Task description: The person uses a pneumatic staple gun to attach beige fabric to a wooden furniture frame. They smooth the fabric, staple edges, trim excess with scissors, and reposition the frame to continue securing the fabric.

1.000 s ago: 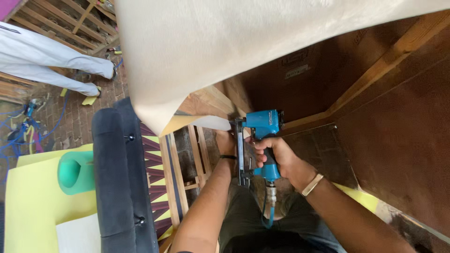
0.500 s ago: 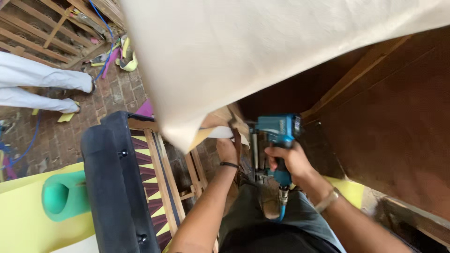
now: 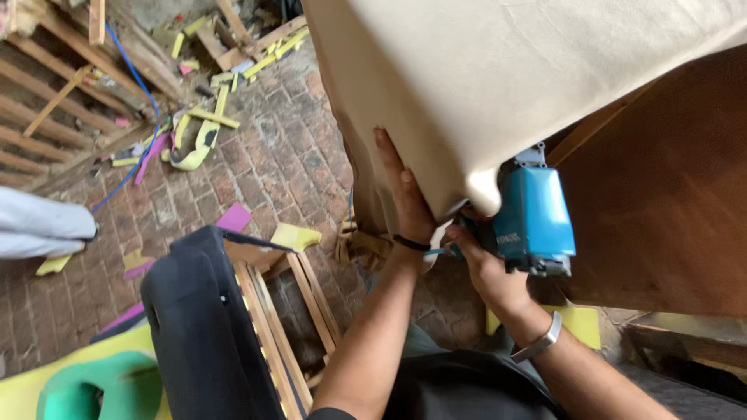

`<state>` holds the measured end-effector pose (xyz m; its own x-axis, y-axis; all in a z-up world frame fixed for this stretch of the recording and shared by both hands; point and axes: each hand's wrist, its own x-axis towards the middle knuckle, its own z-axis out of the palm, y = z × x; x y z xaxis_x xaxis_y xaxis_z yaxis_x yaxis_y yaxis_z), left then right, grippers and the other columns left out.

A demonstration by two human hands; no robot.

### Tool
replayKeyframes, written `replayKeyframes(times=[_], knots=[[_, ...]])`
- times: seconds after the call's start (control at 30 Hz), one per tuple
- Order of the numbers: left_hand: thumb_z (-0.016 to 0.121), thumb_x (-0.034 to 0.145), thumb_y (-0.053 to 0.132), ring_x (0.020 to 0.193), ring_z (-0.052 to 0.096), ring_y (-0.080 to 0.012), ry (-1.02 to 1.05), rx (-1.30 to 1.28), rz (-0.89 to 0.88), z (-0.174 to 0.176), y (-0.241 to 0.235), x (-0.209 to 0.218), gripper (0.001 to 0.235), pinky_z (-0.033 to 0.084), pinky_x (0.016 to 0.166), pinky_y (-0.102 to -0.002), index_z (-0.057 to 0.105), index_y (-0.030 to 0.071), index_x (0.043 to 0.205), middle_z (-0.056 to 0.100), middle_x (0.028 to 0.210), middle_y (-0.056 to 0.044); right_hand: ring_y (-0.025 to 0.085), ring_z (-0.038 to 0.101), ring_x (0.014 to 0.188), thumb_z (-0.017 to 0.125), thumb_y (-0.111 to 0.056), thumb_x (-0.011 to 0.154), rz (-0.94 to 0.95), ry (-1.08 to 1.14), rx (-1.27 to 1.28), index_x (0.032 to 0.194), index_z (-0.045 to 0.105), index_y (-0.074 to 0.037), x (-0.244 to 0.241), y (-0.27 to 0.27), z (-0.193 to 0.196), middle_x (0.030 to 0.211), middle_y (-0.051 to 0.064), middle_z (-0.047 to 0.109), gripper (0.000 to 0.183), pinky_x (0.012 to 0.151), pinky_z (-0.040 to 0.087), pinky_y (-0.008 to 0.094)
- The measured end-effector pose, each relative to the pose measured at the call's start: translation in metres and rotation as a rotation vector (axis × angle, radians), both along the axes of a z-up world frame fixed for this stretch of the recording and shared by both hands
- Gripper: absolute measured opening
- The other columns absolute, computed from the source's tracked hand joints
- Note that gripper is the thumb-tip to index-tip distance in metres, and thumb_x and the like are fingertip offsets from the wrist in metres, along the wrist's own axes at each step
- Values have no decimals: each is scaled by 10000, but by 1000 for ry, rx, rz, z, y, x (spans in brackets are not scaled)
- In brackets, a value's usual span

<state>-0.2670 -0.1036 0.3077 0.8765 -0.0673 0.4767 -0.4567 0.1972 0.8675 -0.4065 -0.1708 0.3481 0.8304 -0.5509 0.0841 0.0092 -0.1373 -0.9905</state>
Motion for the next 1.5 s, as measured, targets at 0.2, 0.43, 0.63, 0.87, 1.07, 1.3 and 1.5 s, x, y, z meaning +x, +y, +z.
replayKeyframes(times=[0.2, 0.43, 0.63, 0.87, 1.07, 1.3, 1.5], knots=[[146, 1153, 588, 1655, 70, -388, -207, 188, 88, 18, 3, -25, 719, 108, 1397, -558, 151, 118, 1697, 95, 1792, -197, 149, 672, 977, 802, -44, 932, -57, -108, -30, 1152, 677, -9, 2, -8, -7, 1097, 77, 718, 255, 878, 555, 285], [171, 1131, 570, 1623, 179, -388, -473, 269, 209, -2, -14, -15, 724, 178, 1345, -568, 152, 94, 1676, 164, 1747, -214, 116, 658, 1063, 758, -13, 887, -184, -101, 273, 1163, 659, -85, 5, -51, -18, 1157, 5, 700, 302, 943, 547, 261], [445, 1117, 507, 1586, 210, -507, -684, 398, 293, -10, -16, -23, 798, 239, 1316, -658, 63, 45, 1644, 150, 1668, -331, 130, 648, 1035, 747, 26, 909, -98, -228, 205, 1121, 652, -72, 7, -59, -5, 1114, 0, 683, 252, 918, 552, 285], [678, 990, 124, 1574, 192, -460, -540, 345, 320, -27, -21, -14, 978, 247, 1314, -620, -34, 120, 1660, 84, 1716, -337, 168, 649, 895, 747, -26, 891, -29, -87, 91, 1071, 646, -36, -6, -77, 20, 1018, 38, 679, 206, 796, 554, 317], [716, 748, 45, 1388, 447, -497, -335, 391, 540, -56, -10, -14, 1061, 430, 1162, -585, 63, 2, 1582, 309, 1528, -424, 232, 581, 559, 663, -130, 943, 424, 11, 814, 927, 588, 35, -33, -118, 28, 675, 113, 592, 182, 559, 540, 401], [503, 1063, 227, 936, 565, -191, -131, 286, 550, -47, -4, -37, 321, 499, 805, -345, 410, -13, 1255, 536, 1062, -79, 139, 500, 453, 632, -67, 786, 721, 366, 1242, 1253, 596, 56, -7, -126, 20, 573, 18, 523, 485, 470, 474, 324], [307, 1061, 736, 843, 590, -156, 374, -410, 160, -68, 19, -40, 736, 526, 712, -276, 542, 39, 1065, 565, 952, -51, 146, 507, 431, 626, -54, 766, 802, 480, 1231, 1207, 646, 25, 6, -124, 39, 539, 25, 520, 449, 451, 475, 324]])
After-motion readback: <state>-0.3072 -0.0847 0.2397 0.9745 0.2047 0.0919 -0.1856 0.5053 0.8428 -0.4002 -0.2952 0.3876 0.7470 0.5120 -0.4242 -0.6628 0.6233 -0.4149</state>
